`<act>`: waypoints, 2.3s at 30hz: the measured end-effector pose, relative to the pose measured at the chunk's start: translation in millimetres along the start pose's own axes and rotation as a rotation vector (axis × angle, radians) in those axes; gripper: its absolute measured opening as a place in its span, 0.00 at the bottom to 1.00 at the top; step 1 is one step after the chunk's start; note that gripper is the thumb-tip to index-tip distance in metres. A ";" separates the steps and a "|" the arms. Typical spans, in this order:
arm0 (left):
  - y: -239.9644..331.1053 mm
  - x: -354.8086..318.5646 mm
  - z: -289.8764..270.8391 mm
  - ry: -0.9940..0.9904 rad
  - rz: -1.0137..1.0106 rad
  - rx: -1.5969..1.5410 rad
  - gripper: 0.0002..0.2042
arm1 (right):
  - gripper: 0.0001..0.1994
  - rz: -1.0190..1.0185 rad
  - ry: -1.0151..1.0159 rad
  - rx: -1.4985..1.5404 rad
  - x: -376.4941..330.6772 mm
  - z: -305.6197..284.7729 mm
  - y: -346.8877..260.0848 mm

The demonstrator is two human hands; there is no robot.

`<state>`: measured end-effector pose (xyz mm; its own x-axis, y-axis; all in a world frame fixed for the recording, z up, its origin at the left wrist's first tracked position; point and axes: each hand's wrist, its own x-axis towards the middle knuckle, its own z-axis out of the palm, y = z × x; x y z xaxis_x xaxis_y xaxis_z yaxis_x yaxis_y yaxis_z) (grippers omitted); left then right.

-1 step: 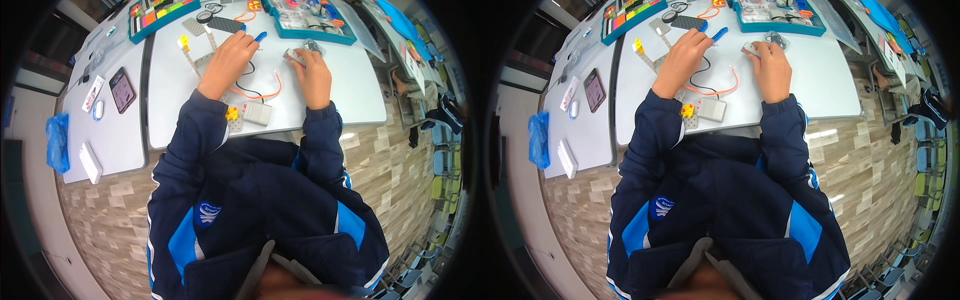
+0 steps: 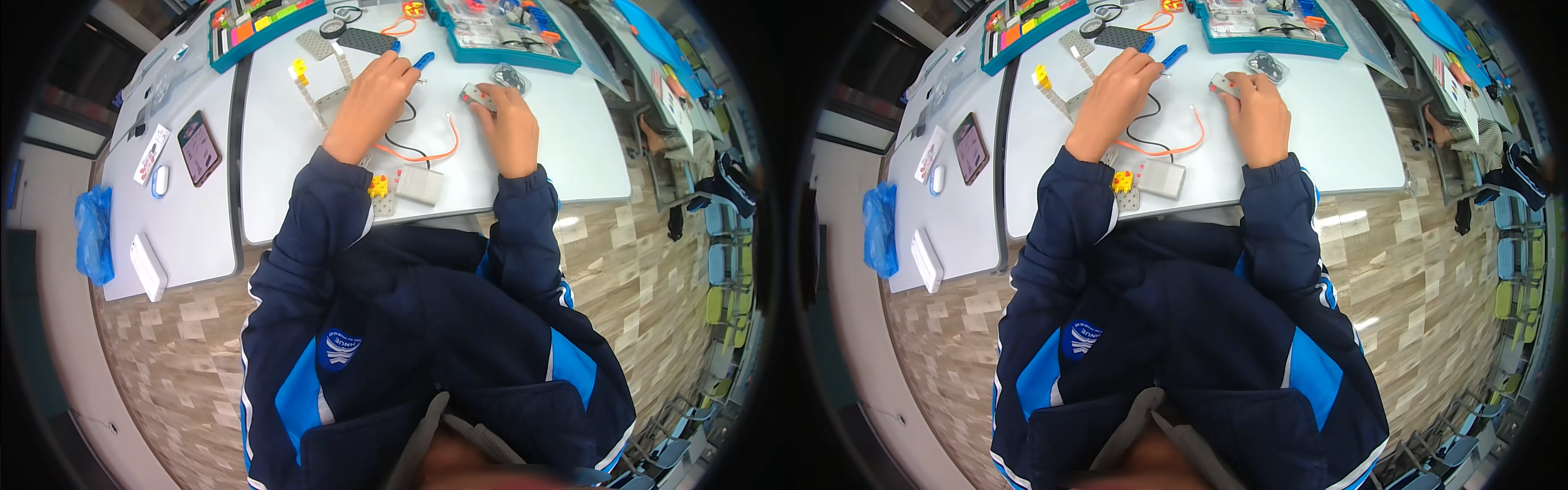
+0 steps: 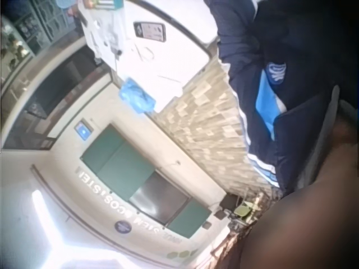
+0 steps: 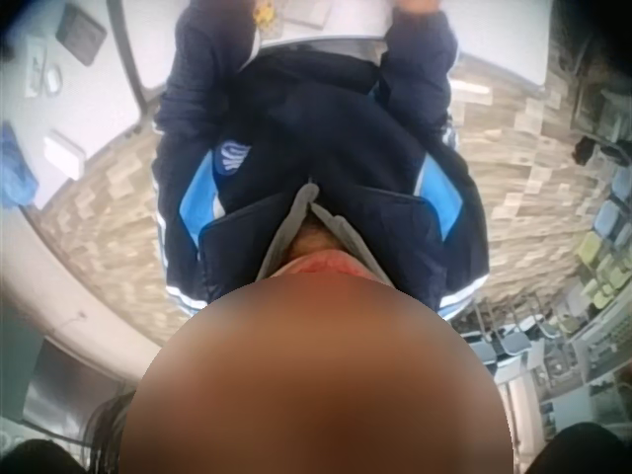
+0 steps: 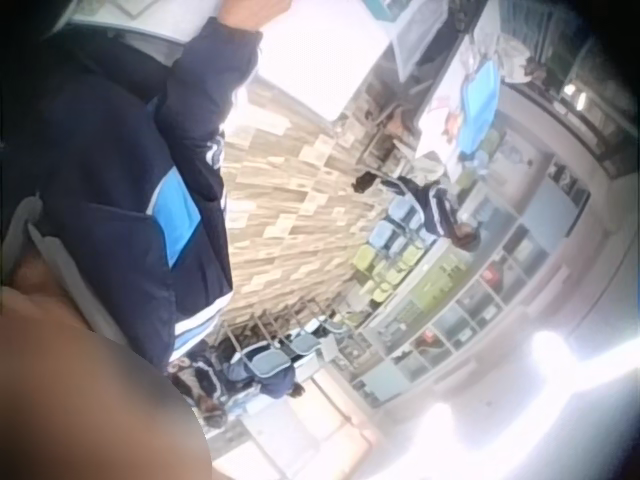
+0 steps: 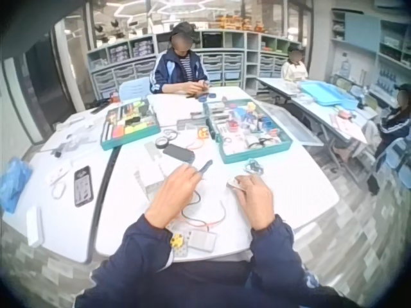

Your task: The person assembles a small electronics project using a perforated board, wires, and a motor. They connect wires to the board, use pliers to strip wire ends, and attach components to build a structure.

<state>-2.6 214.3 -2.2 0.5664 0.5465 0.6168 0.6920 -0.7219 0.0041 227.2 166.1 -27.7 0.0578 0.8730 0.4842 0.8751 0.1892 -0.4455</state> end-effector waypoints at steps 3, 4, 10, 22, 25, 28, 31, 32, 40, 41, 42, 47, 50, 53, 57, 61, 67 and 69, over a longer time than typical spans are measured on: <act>7.6 2.1 -4.4 0.124 -0.060 -0.150 0.15 | 0.16 -0.080 0.041 -0.013 -6.6 2.2 6.9; 10.4 2.4 -10.5 0.171 -0.058 -0.145 0.15 | 0.15 -0.049 0.020 0.005 -5.9 3.7 7.5; 50.8 -29.5 -83.5 0.128 -0.203 -0.182 0.18 | 0.13 -0.105 0.280 0.109 -7.1 -11.1 -7.8; 101.6 -118.0 -68.0 -0.052 -0.417 -0.094 0.22 | 0.24 -0.265 -0.133 0.324 -84.7 -25.3 -51.6; 88.4 -125.2 -61.9 0.008 -0.417 -0.087 0.17 | 0.25 -0.161 -0.146 0.428 -82.4 -30.3 -42.9; 80.3 -129.5 -57.4 0.059 -0.463 -0.082 0.14 | 0.25 -0.095 -0.157 0.436 -79.9 -37.4 -29.7; 78.3 -129.0 -54.4 0.068 -0.459 -0.086 0.14 | 0.26 -0.069 -0.140 0.427 -74.5 -38.8 -16.9; 78.7 -127.9 -54.1 0.068 -0.459 -0.090 0.14 | 0.26 -0.048 -0.145 0.418 -72.7 -38.8 -12.8; 83.5 -120.7 -57.9 0.123 -0.449 -0.101 0.16 | 0.24 0.279 -0.090 0.721 -69.7 -43.2 18.3; 84.0 -120.2 -57.3 0.127 -0.452 -0.121 0.17 | 0.26 0.387 -0.096 0.731 -70.8 -47.1 22.9; 84.1 -119.7 -56.3 0.133 -0.443 -0.116 0.17 | 0.26 0.346 -0.074 0.824 -72.1 -50.5 26.9; 80.0 -117.6 -49.8 0.143 -0.426 -0.121 0.19 | 0.33 0.314 -0.077 1.200 -83.1 -58.6 33.9; 78.0 -117.8 -49.0 0.148 -0.472 -0.242 0.20 | 0.39 0.334 -0.182 1.437 -90.9 -50.0 22.3; 75.9 -119.1 -53.2 0.151 -0.512 -0.323 0.20 | 0.42 0.366 -0.305 1.609 -93.4 -38.3 3.7; 69.1 -119.0 -65.5 0.180 -0.597 -0.466 0.22 | 0.36 0.378 -0.421 1.775 -90.8 -28.8 -26.5; 80.7 -114.0 -71.3 0.355 -0.542 -0.792 0.28 | 0.33 0.299 -0.511 1.655 -90.7 -25.0 -63.4; 114.8 -112.1 -59.2 0.427 -0.511 -0.725 0.26 | 0.26 -0.237 -0.363 0.880 -82.4 -16.6 -105.0; 117.0 -115.6 -56.0 0.660 -0.635 -1.009 0.25 | 0.20 -0.557 -0.346 0.642 -54.3 -20.9 -99.5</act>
<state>-12.2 42.9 -29.0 -0.2390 0.8003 0.5500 -0.0355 -0.5732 0.8187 147.0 90.4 6.1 -0.5300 0.6473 0.5478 0.2920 0.7458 -0.5988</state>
